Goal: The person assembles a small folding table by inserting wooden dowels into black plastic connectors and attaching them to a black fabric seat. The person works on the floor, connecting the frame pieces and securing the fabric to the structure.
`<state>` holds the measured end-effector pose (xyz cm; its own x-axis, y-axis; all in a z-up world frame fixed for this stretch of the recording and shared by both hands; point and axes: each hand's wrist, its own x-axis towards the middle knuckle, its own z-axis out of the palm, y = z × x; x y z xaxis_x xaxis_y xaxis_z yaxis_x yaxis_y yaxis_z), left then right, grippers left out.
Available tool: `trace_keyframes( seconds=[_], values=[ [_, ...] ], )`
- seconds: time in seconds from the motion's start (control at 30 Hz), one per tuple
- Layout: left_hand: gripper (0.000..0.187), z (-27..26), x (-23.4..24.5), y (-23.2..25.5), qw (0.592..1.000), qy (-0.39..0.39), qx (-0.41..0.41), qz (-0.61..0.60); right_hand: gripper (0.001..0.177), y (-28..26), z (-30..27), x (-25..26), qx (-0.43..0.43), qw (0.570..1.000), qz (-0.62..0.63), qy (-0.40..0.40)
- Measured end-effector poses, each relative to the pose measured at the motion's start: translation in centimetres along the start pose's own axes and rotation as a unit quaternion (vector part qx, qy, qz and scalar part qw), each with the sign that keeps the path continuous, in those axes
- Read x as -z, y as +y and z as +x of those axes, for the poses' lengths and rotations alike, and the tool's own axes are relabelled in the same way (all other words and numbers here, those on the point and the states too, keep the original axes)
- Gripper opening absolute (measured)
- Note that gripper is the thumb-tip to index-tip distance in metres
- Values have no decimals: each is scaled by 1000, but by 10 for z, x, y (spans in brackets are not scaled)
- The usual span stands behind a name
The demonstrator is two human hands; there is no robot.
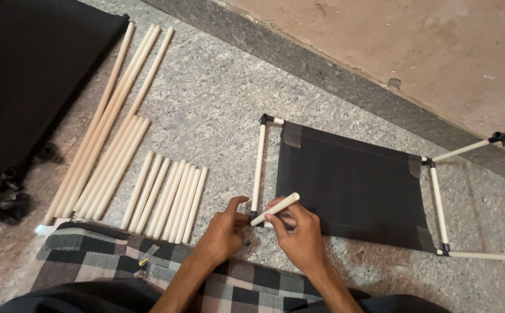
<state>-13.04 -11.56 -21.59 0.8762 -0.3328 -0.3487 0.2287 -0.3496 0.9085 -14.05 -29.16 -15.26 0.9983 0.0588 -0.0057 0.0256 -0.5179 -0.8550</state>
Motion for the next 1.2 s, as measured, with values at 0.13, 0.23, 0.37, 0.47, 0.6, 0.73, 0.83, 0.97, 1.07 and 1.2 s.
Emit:
trace_keyframes(
  seconds=[0.13,0.23,0.37,0.47,0.6,0.73,0.83,0.97,1.07,1.2],
  values=[
    [77,-1,-1,1,1000,-17,9,-8,22,0,0,-1,6,1000,-20,-8],
    [77,0,-1,1,1000,-15,4,-9,22,1,1,0,-8,999,-33,-14],
    [75,1,-1,-1,1000,-15,8,-12,22,3,2,-1,-14,999,-39,-12],
    [75,2,-1,-4,1000,-10,-6,-6,22,5,2,-2,-4,999,-37,-12],
    [74,3,-2,-6,1000,-7,-15,2,21,7,1,-3,11,998,-50,-21],
    [75,3,-2,-7,1000,-7,-15,7,20,8,-1,-3,50,997,-45,-22],
    [75,2,-1,-5,1000,-11,-6,8,20,6,-1,-2,35,998,-47,-17],
    [73,2,-1,-5,1000,-10,-13,6,20,6,-1,-3,-8,999,-51,-9],
    [74,2,-1,-6,1000,-13,-9,1,18,6,-1,-4,37,998,-58,-6],
    [74,3,-2,-8,1000,-8,-18,6,18,7,-3,-6,74,994,-80,-15]
  ],
)
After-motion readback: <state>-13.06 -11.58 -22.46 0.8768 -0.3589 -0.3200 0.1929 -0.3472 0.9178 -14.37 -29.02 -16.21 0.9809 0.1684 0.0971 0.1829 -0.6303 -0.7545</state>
